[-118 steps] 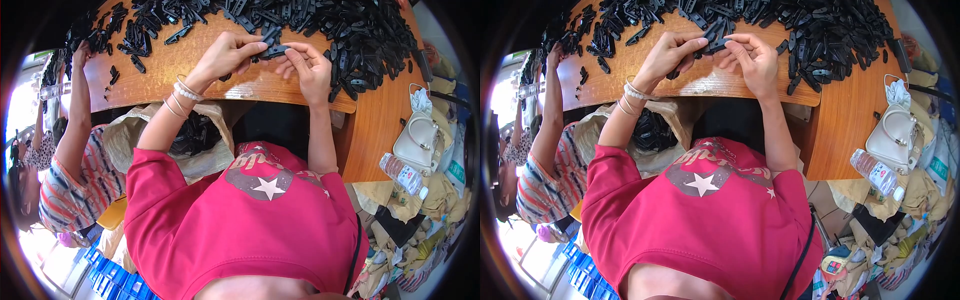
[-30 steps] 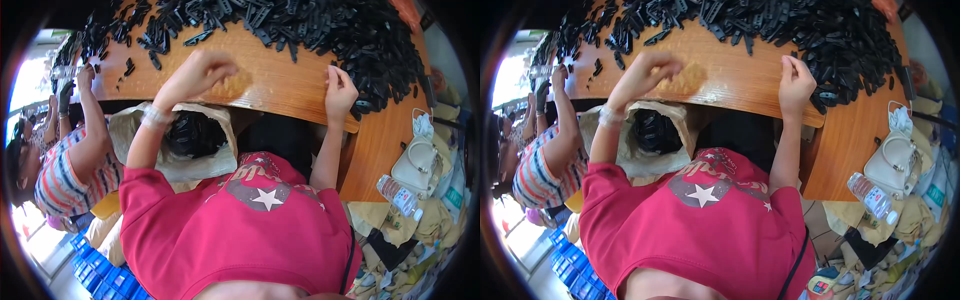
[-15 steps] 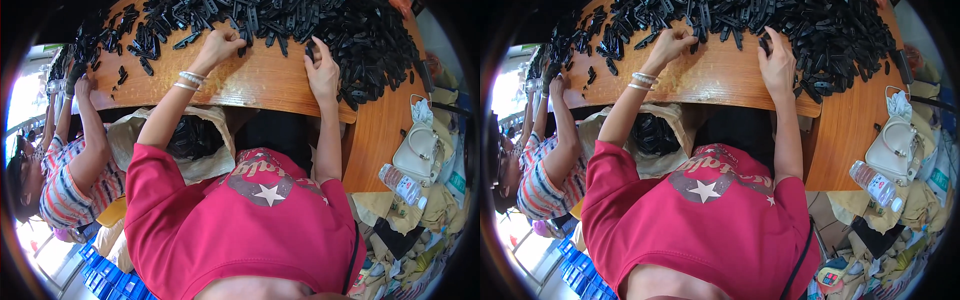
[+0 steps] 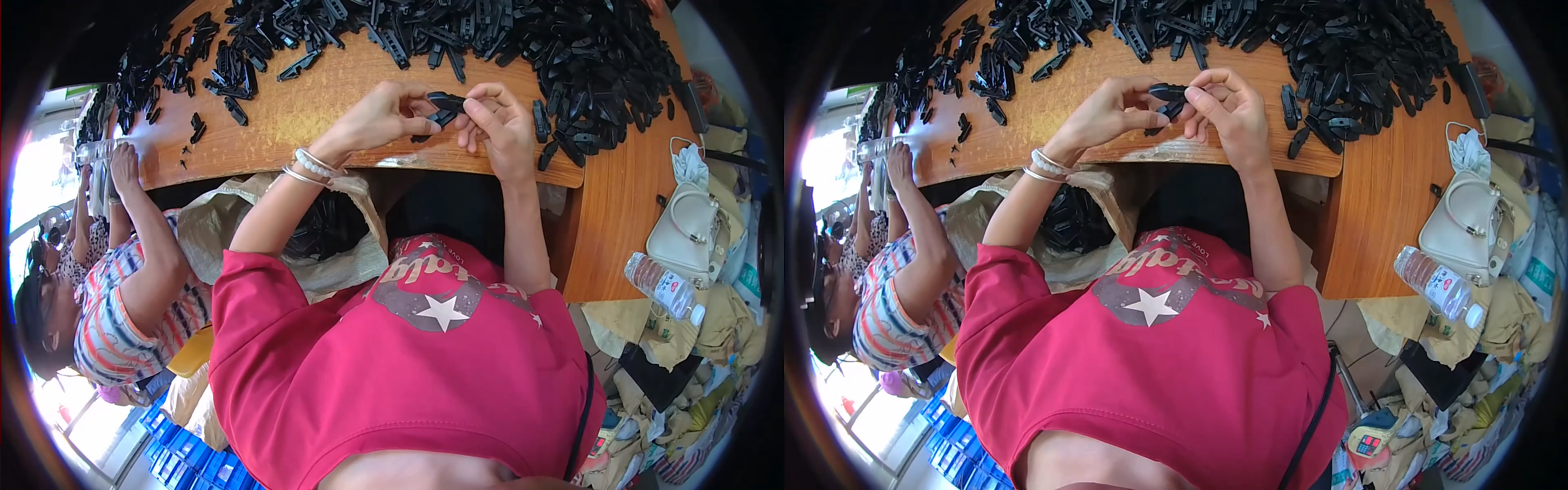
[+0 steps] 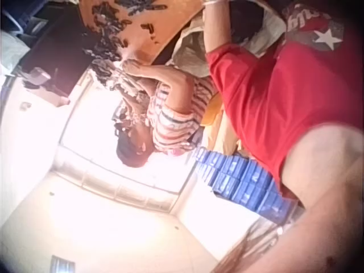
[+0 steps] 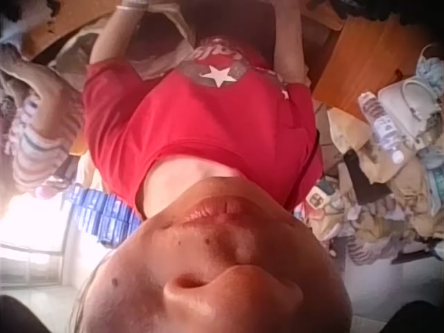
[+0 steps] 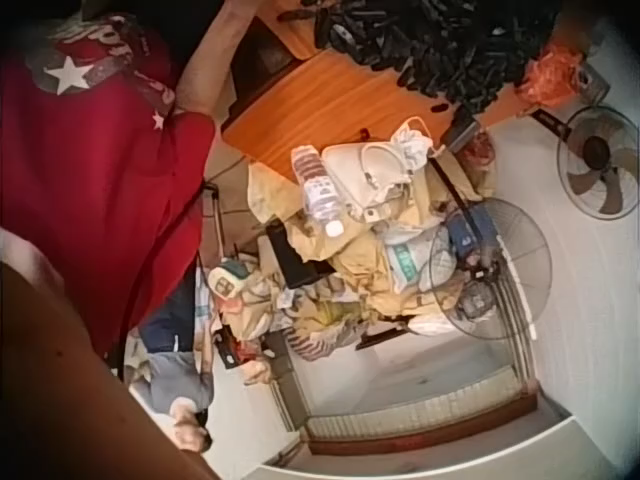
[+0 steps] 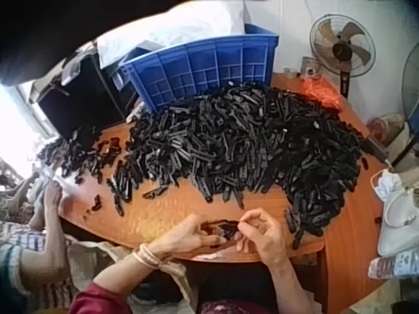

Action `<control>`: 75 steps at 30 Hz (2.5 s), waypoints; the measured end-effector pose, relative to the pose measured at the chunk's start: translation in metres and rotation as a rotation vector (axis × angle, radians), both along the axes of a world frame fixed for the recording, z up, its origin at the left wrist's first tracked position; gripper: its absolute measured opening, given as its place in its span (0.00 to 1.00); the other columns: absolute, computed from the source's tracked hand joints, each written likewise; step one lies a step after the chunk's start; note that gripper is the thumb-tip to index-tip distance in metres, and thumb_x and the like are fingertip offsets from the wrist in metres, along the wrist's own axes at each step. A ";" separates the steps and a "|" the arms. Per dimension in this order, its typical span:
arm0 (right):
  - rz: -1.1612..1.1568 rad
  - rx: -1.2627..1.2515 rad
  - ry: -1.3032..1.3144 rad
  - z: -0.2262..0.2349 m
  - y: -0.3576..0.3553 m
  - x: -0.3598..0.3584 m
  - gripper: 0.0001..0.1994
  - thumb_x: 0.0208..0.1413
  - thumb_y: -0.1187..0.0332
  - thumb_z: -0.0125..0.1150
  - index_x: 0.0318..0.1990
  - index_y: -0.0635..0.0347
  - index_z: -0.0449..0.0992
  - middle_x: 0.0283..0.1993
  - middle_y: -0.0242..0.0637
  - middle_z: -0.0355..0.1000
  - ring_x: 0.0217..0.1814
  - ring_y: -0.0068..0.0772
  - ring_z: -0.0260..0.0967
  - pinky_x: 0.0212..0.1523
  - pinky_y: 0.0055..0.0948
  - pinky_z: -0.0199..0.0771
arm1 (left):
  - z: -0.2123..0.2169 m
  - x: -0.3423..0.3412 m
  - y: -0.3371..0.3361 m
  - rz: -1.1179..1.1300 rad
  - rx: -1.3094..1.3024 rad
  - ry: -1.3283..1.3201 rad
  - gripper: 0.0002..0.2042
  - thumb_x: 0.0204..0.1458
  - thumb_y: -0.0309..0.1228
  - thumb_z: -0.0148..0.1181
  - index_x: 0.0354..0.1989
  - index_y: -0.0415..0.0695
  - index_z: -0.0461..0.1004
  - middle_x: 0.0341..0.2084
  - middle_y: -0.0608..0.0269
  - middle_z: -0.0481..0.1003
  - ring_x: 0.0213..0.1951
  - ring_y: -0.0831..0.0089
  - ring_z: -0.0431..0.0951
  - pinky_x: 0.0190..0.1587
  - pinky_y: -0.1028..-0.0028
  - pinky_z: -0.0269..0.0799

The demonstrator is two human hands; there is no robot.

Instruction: The recorder is manually assembling and inspecting small black plastic components on a workbench.

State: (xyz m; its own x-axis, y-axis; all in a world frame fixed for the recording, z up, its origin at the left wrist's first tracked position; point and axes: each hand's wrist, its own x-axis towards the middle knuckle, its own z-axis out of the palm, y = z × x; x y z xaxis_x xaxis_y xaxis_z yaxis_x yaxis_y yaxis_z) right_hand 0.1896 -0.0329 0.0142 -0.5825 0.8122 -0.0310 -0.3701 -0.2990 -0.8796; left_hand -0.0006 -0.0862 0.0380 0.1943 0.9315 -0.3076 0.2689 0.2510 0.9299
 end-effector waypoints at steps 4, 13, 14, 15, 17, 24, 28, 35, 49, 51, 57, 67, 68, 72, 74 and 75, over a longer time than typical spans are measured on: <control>-0.020 -0.011 0.059 -0.009 -0.003 0.005 0.06 0.56 0.72 0.54 0.37 0.65 0.69 0.24 0.39 0.71 0.20 0.24 0.69 0.18 0.16 0.66 | 0.008 0.006 0.002 0.042 0.021 0.122 0.12 0.45 0.26 0.62 0.38 0.34 0.74 0.25 0.66 0.74 0.25 0.82 0.70 0.29 0.81 0.66; 0.000 -0.054 0.120 -0.004 -0.009 -0.006 0.09 0.54 0.76 0.55 0.42 0.69 0.70 0.29 0.44 0.74 0.26 0.27 0.73 0.24 0.17 0.71 | 0.009 0.006 -0.007 0.336 0.113 -0.426 0.15 0.43 0.23 0.62 0.43 0.38 0.75 0.26 0.66 0.74 0.23 0.84 0.67 0.27 0.83 0.63; 0.000 -0.058 0.118 -0.002 -0.008 -0.005 0.09 0.54 0.76 0.55 0.42 0.69 0.70 0.29 0.44 0.74 0.26 0.27 0.73 0.24 0.17 0.71 | 0.010 0.004 -0.008 0.339 0.094 -0.458 0.16 0.43 0.23 0.62 0.44 0.39 0.75 0.25 0.66 0.74 0.23 0.83 0.67 0.26 0.83 0.63; 0.006 0.033 0.065 -0.002 -0.005 -0.002 0.10 0.54 0.77 0.54 0.43 0.71 0.70 0.30 0.45 0.74 0.28 0.28 0.73 0.26 0.17 0.71 | 0.015 -0.001 -0.008 0.332 0.099 -0.272 0.16 0.44 0.24 0.63 0.44 0.39 0.75 0.24 0.68 0.74 0.21 0.85 0.66 0.25 0.83 0.62; 0.044 0.137 0.035 0.002 0.000 0.007 0.11 0.53 0.79 0.55 0.44 0.72 0.72 0.32 0.45 0.74 0.31 0.26 0.73 0.30 0.18 0.72 | 0.012 -0.009 -0.006 0.252 0.239 0.157 0.15 0.44 0.24 0.63 0.44 0.39 0.76 0.22 0.71 0.73 0.20 0.86 0.64 0.24 0.84 0.60; 0.187 0.241 -0.071 0.009 0.001 -0.005 0.12 0.50 0.82 0.56 0.44 0.68 0.73 0.37 0.39 0.74 0.35 0.24 0.74 0.34 0.17 0.73 | 0.001 -0.012 -0.005 0.253 0.048 -0.390 0.13 0.48 0.24 0.59 0.43 0.37 0.74 0.30 0.65 0.76 0.31 0.77 0.76 0.35 0.82 0.71; -0.027 0.581 -0.223 0.008 0.002 -0.006 0.11 0.47 0.80 0.61 0.40 0.65 0.77 0.35 0.35 0.75 0.35 0.21 0.73 0.34 0.17 0.73 | 0.006 -0.008 -0.007 0.331 0.057 -0.316 0.14 0.51 0.29 0.59 0.44 0.34 0.74 0.30 0.62 0.77 0.29 0.79 0.76 0.29 0.81 0.70; -0.217 0.903 -0.421 0.010 -0.003 -0.007 0.13 0.43 0.79 0.64 0.40 0.64 0.77 0.34 0.36 0.74 0.31 0.24 0.71 0.29 0.19 0.72 | 0.022 0.010 -0.015 0.109 0.359 0.348 0.18 0.52 0.31 0.59 0.50 0.36 0.71 0.21 0.63 0.75 0.22 0.80 0.73 0.27 0.79 0.70; -0.201 0.526 -0.509 -0.005 -0.004 0.014 0.11 0.44 0.80 0.64 0.38 0.64 0.76 0.31 0.29 0.71 0.32 0.17 0.68 0.35 0.15 0.69 | 0.017 0.021 -0.011 -0.051 0.574 0.513 0.16 0.50 0.28 0.60 0.48 0.38 0.71 0.29 0.53 0.77 0.25 0.72 0.77 0.29 0.76 0.72; -0.244 0.482 -0.437 -0.003 -0.006 0.015 0.10 0.45 0.78 0.64 0.37 0.65 0.76 0.29 0.31 0.73 0.29 0.16 0.68 0.31 0.16 0.68 | 0.016 0.023 -0.005 0.059 0.366 0.132 0.16 0.51 0.29 0.60 0.49 0.39 0.71 0.26 0.60 0.77 0.25 0.77 0.76 0.29 0.79 0.72; -0.688 1.037 -1.284 -0.021 0.007 0.052 0.08 0.44 0.69 0.65 0.32 0.61 0.75 0.29 0.37 0.70 0.33 0.38 0.71 0.30 0.34 0.70 | -0.001 -0.017 0.010 0.360 0.119 -0.039 0.19 0.56 0.44 0.52 0.24 0.41 0.73 0.10 0.71 0.64 0.11 0.85 0.60 0.15 0.84 0.54; -0.594 1.027 -1.509 -0.024 0.017 0.048 0.09 0.47 0.75 0.58 0.38 0.62 0.74 0.38 0.39 0.67 0.37 0.41 0.71 0.31 0.36 0.74 | -0.052 -0.054 0.050 0.122 0.757 0.773 0.07 0.49 0.29 0.55 0.35 0.41 0.73 0.19 0.56 0.73 0.19 0.63 0.74 0.24 0.69 0.68; -0.616 1.036 -1.523 -0.023 0.017 0.050 0.09 0.48 0.75 0.56 0.38 0.63 0.73 0.38 0.40 0.67 0.36 0.41 0.72 0.29 0.37 0.74 | -0.052 -0.051 0.050 0.057 0.708 0.793 0.07 0.49 0.29 0.55 0.35 0.41 0.73 0.19 0.53 0.73 0.20 0.60 0.74 0.24 0.68 0.68; -0.554 1.031 -1.565 -0.030 0.017 0.049 0.09 0.48 0.76 0.55 0.39 0.65 0.73 0.37 0.44 0.66 0.32 0.43 0.73 0.27 0.37 0.75 | -0.045 -0.044 0.049 0.164 0.413 0.887 0.12 0.46 0.36 0.56 0.24 0.38 0.73 0.15 0.48 0.73 0.23 0.52 0.75 0.30 0.62 0.71; -0.513 1.085 -1.492 -0.030 0.017 0.041 0.09 0.48 0.76 0.55 0.38 0.66 0.72 0.37 0.45 0.66 0.32 0.42 0.73 0.28 0.36 0.76 | -0.051 -0.048 0.047 0.219 0.411 0.873 0.16 0.46 0.39 0.58 0.20 0.36 0.73 0.16 0.47 0.73 0.24 0.53 0.76 0.30 0.63 0.71; -0.487 1.113 -1.430 -0.030 0.016 0.034 0.08 0.48 0.76 0.55 0.37 0.65 0.71 0.37 0.46 0.66 0.33 0.42 0.73 0.28 0.36 0.76 | -0.053 -0.052 0.043 0.244 0.385 0.888 0.17 0.46 0.42 0.58 0.20 0.36 0.73 0.16 0.47 0.73 0.24 0.52 0.76 0.30 0.62 0.71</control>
State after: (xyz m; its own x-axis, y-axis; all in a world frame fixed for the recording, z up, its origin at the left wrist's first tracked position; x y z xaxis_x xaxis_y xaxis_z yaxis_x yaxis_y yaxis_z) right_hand 0.2241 -0.0165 -0.0161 -0.3395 0.8655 0.3682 0.8592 0.4447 -0.2531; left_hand -0.0522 -0.0427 -0.0150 -0.1696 0.9820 0.0827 0.8872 0.1156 0.4467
